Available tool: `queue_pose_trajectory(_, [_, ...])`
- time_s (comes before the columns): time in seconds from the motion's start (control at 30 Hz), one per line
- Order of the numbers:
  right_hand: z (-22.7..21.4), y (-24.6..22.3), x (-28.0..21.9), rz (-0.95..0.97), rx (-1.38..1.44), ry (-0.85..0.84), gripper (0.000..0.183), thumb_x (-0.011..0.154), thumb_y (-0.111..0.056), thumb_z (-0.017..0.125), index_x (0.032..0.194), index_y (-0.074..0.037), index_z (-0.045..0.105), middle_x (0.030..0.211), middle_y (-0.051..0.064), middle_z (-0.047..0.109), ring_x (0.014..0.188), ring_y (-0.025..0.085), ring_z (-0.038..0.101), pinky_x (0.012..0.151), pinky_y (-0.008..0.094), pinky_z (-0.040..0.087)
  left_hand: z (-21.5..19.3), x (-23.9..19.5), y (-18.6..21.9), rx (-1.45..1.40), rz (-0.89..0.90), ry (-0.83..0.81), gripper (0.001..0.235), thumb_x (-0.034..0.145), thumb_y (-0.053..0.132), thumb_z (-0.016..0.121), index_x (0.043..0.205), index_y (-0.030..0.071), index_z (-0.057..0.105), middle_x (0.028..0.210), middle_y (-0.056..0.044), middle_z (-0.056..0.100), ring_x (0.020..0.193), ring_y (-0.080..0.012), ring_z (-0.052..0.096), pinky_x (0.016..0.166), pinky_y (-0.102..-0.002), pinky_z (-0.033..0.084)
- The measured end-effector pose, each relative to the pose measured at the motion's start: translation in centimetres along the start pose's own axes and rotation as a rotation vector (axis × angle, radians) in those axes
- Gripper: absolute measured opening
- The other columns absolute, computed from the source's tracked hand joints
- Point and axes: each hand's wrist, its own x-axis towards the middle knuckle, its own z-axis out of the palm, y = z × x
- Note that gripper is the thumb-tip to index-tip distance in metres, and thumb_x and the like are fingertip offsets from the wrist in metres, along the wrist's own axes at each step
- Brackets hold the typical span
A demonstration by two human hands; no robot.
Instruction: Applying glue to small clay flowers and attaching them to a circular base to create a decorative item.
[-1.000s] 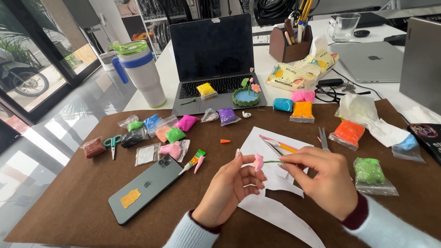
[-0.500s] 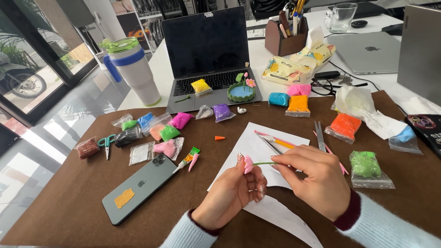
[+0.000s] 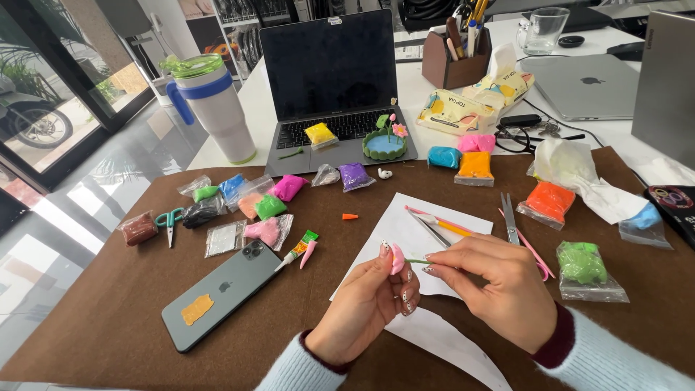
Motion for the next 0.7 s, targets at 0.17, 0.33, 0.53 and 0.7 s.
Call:
queue_pose_trajectory(0.17, [0.28,-0.31,0.03,-0.033,-0.004,0.006,0.006,0.084,-0.009,0.078,0.090,-0.008,0.078,0.078,0.002,0.075,0.070,0.016,0.070,0.070,0.027,0.057,-0.31,0.15,-0.17,-0.038,0.021,-0.027,0.039,0.112,0.040,0.042,0.082,0.015,0.047,0.077,-0.004,0.046,0.070,-0.0186,0.047,0.068,-0.029,0.038])
queue_pose_trajectory(0.33, [0.26,-0.37,-0.10,-0.022,-0.003,0.001,0.006,0.084,-0.009,0.077,0.089,-0.008,0.077,0.080,0.003,0.076,0.070,0.017,0.071,0.070,0.028,0.057,-0.20,0.09,-0.32,-0.039,0.037,-0.021,0.038,0.111,0.040,0.043,0.083,0.014,0.047,0.078,-0.003,0.046,0.070,-0.0184,0.048,0.068,-0.029,0.038])
queue_pose_trajectory(0.53, [0.14,-0.33,-0.01,0.051,0.021,0.010,0.008,0.081,-0.008,0.079,0.089,-0.009,0.079,0.082,0.003,0.079,0.072,0.014,0.074,0.072,0.024,0.060,0.04,-0.05,-0.14,0.024,0.023,0.008,0.040,0.112,0.043,0.039,0.085,0.014,0.047,0.076,-0.004,0.044,0.070,-0.0197,0.041,0.070,-0.030,0.038])
queue_pose_trajectory(0.7, [0.21,-0.31,-0.12,0.084,0.034,-0.013,0.011,0.081,-0.008,0.079,0.092,-0.010,0.080,0.082,0.002,0.079,0.072,0.012,0.074,0.072,0.023,0.059,-0.40,0.19,-0.79,0.080,0.175,-0.025,0.035,0.112,0.034,0.041,0.088,0.011,0.052,0.080,-0.001,0.047,0.074,-0.0158,0.045,0.072,-0.029,0.042])
